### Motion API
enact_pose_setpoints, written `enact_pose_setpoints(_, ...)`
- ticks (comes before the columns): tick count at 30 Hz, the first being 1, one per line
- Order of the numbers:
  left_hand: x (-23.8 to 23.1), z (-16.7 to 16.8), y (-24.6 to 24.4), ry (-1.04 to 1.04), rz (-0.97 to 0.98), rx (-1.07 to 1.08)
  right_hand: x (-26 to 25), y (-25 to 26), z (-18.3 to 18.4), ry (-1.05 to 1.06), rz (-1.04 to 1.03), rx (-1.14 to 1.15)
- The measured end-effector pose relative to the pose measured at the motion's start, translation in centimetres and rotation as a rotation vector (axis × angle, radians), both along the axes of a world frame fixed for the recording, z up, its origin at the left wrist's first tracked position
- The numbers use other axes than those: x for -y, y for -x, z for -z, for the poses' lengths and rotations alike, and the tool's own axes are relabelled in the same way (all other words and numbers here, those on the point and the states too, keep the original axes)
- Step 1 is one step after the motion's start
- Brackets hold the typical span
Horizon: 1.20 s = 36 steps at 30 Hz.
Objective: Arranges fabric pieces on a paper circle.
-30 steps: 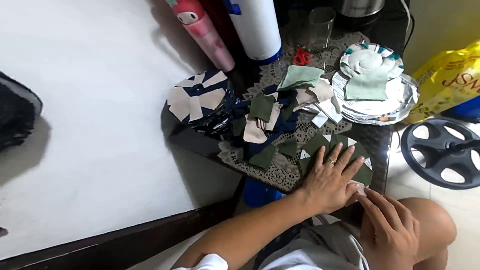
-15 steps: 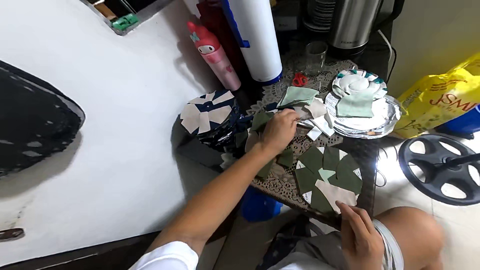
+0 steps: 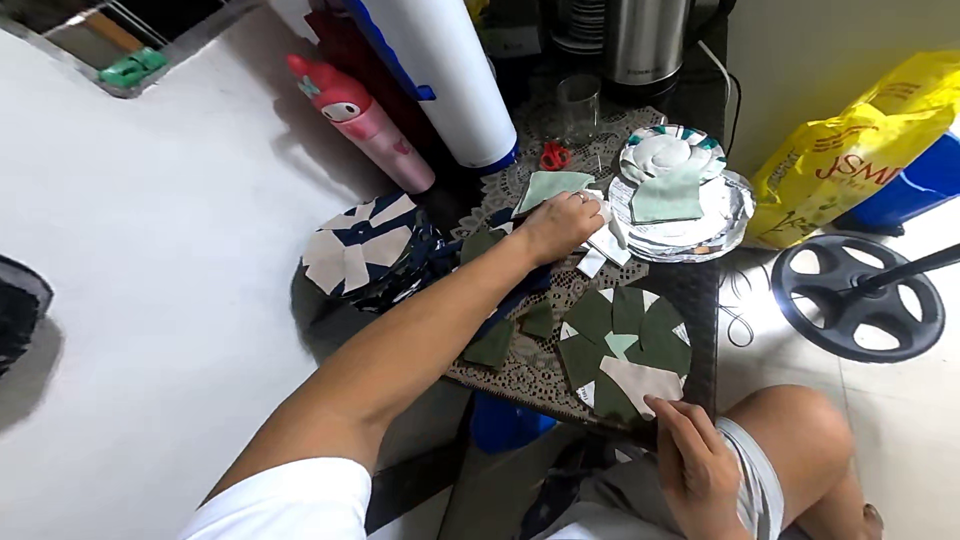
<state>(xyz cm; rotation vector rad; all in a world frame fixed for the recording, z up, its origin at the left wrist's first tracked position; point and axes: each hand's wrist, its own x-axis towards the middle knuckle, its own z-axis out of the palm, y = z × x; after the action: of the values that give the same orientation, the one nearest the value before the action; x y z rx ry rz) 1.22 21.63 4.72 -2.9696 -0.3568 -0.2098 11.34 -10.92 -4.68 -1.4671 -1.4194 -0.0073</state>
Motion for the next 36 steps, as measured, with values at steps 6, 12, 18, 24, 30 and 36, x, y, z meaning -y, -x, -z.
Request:
enact_pose_setpoints(6, 0.1, -1.3, -0.4, 0.232, -0.154, 0.021, 0.0, 0.0, 0.2, -0.012, -0.007, -0.015)
enact_pose_setpoints(12, -0.5, -2.8, -0.5, 0.599, -0.521, 0.175, -0.2, -0.3, -1.1, 0.075, -0.030, -0.099)
enact_pose_setpoints(18, -1.1, -2.6, 0.1, 0.799, -0.568, 0.245, -3.5, -1.3, -4.0, 0.113, -0.065, -0.109)
enact_pose_setpoints(24, -1.5, -2.2, -0.2, 0.907, -0.581, 0.243, -8.4, -2.3, -6.0, 0.243, -0.068, -0.105)
enact_pose_setpoints(30, -0.6, -1.6, -0.6, 0.512, -0.356, 0.110, -10.4, -2.6, -6.1, 0.312, -0.077, -0.084)
enact_pose_setpoints(36, -0.8, 0.5, -1.3, 0.254, -0.092, 0.120, -10.0, -2.4, -5.7, 0.348, -0.076, -0.040)
